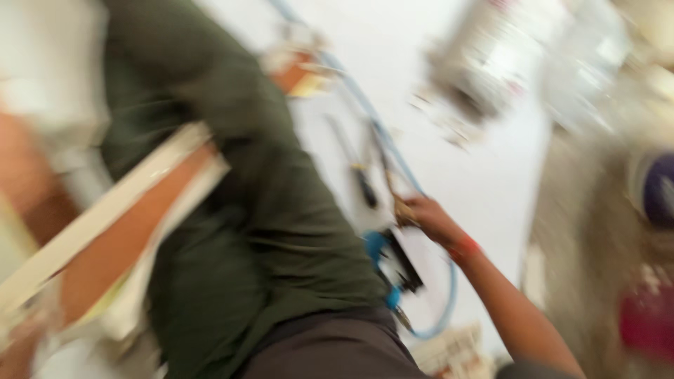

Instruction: The person sits on the floor with a long wooden frame strip across their lap and wraps white fabric over its edge. They trim excess fabric with scissors, tuck and fold the fabric around the frame, and drive staples with a pneumatic staple gun to hold the fabric in place, repeating along the strip.

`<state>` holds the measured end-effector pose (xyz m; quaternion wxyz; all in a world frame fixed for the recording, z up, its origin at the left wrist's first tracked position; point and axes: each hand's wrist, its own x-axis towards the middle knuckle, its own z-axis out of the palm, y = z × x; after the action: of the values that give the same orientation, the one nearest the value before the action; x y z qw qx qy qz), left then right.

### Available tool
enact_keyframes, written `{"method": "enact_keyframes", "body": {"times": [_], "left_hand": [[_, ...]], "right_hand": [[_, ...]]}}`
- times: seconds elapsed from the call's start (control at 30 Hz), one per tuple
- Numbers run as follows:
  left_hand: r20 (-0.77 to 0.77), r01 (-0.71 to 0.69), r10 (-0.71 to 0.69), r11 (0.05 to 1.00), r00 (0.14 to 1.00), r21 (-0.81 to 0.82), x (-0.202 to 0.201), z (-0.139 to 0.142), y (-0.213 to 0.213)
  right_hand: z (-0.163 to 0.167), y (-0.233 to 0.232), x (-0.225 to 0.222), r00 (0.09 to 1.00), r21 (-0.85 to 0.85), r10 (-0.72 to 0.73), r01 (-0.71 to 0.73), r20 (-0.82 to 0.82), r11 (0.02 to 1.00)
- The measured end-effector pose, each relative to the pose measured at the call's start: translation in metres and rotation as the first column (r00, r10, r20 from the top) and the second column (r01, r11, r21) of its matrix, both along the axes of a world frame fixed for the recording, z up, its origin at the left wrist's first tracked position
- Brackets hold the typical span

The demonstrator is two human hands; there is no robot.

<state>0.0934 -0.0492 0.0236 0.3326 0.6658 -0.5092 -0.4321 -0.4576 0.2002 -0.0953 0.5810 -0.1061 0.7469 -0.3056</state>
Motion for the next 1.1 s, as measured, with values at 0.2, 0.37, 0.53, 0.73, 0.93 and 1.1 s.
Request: {"method": "enact_keyframes", "body": {"times": [0.2, 0.37, 0.53, 0.73, 0.93, 1.1], "left_hand": [[0.102, 0.051, -0.032, 0.982, 0.994, -0.182, 0.014, 0.031, 0.005], [0.283, 0.081, 0.025, 0.930, 0.959, -0.358, 0.023, 0.064, 0.001], [0.474, 0.187, 0.024, 0.901, 0.880, -0.392, 0.013, 0.086, -0.015], [0.627, 0.337, -0.092, 0.898, 0.774, -0.284, 0.003, 0.075, -0.027], [0.518, 0.250, -0.089, 0.936, 0.851, -0.249, 0.018, 0.075, -0.030], [0.604, 0.375, -0.179, 0.901, 0.777, -0.216, 0.025, 0.076, -0.047]], "right_hand": [[0.012, 0.026, 0.028, 0.830, 0.004, -0.166, 0.194, 0.532, 0.981], [0.047, -0.004, 0.062, 0.826, -0.131, 0.490, -0.538, -0.277, 0.833], [0.130, -0.101, 0.121, 0.512, -0.221, 0.697, -0.855, -0.502, 0.469], [0.169, -0.235, 0.208, 0.160, -0.110, 0.631, -0.987, -0.759, 0.118], [0.158, -0.311, 0.222, -0.142, 0.086, 0.420, -0.985, -0.896, -0.148], [0.156, -0.342, 0.206, -0.180, 0.111, 0.346, -0.972, -0.921, -0.209]]}}
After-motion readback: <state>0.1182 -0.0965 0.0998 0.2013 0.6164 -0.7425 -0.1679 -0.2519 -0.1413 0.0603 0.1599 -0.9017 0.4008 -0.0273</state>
